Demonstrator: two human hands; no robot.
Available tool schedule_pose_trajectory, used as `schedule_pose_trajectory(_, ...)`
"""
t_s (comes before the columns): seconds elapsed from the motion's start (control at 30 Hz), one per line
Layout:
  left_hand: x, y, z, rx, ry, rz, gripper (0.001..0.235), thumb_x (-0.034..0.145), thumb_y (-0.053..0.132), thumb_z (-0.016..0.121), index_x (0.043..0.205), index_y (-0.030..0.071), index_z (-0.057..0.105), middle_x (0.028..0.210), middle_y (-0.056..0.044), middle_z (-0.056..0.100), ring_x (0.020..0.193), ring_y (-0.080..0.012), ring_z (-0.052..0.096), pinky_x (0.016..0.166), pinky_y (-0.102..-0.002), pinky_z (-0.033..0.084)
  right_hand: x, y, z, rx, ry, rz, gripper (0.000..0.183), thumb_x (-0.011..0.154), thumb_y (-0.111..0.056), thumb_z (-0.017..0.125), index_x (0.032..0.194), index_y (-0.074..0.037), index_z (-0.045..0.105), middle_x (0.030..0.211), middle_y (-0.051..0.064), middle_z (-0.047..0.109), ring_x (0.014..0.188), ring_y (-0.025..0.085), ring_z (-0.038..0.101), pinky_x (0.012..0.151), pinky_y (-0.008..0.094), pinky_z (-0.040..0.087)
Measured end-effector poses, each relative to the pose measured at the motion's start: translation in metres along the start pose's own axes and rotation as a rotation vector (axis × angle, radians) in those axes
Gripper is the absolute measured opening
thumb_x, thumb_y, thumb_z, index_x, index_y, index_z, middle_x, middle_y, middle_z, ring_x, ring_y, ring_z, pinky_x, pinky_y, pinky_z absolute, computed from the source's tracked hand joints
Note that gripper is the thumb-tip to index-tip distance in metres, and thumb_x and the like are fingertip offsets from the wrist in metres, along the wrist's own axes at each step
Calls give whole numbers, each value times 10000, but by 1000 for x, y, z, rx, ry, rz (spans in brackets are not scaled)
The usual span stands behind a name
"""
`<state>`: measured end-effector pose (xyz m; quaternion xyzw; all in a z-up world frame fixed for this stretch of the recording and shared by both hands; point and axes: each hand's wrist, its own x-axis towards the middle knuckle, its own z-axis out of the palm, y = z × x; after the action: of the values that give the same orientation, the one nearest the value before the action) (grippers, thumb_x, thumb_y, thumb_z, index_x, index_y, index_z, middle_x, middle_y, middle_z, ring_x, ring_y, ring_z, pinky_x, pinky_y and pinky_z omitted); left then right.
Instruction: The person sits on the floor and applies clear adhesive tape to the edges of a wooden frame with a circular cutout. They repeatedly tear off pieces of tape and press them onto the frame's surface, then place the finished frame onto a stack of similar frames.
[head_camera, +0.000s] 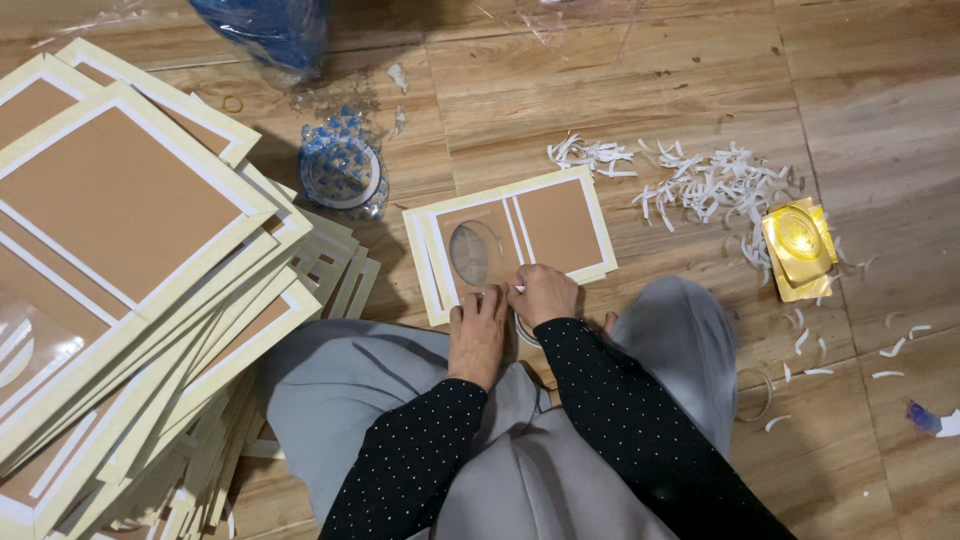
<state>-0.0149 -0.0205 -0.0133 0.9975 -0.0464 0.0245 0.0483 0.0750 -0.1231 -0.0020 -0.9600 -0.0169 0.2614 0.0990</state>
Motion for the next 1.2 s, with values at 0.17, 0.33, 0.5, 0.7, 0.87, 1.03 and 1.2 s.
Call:
schedule_pose_trajectory(0.17,-5,4,21,196,52,130,375,798,101,457,1169,131,495,1131,-94,403,922,-281,428,667,-357,366,1,1,16,-407,371,-432,97,726,-189,545,654,-160,603,628,32,588,626,240,623,558,361,479)
schedule_pose_trajectory(0.33,-5,9,35,396,5,153,431,799,104,434,1230,107,456,1151,-82,370,920,-288,409,657,-356,372,2,5,4,-707,620,-682,77,722,-125,533,721,-171,595,631,25,554,594,211,576,548,338,430)
schedule_pose_trajectory(0.5,-5,11,16,463,93,142,491,787,94,417,1277,81,404,1064,-111,369,860,-288,424,633,-352,380,-3,29,-37,-64,177,-188,365,845,-426,411,998,-100,475,803,167,592,785,399,625,714,512,473)
schedule_pose_trajectory(0.7,-14,3,18,225,110,156,388,809,62,423,1190,27,484,1067,-126,431,908,-273,467,690,-328,412,-9,84,-34,230,-44,106,766,808,-566,384,1293,25,338,1171,285,510,1134,434,470,970,507,339)
schedule_pose_trajectory(0.87,-13,-8,0,-229,-145,17,458,727,76,550,1181,76,491,1120,-84,440,1061,-269,468,739,-306,492,-2,80,-26,411,-18,16,255,751,-396,525,909,-206,588,720,-15,677,850,205,649,791,350,451)
schedule_pose_trajectory(1.03,2,-39,-16,-372,-168,-237,456,725,184,603,1168,134,507,1109,-65,445,1033,-286,477,792,-383,455,26,62,-5,384,-4,-181,204,699,-316,622,842,-180,673,817,74,673,896,273,619,777,372,471)
schedule_pose_trajectory(1.2,27,-79,2,-413,-126,-428,406,731,218,605,1128,162,538,1101,-39,450,1031,-261,484,801,-353,454,47,25,-22,338,-147,-140,292,624,-364,668,825,-153,677,742,18,656,806,202,632,758,354,488)
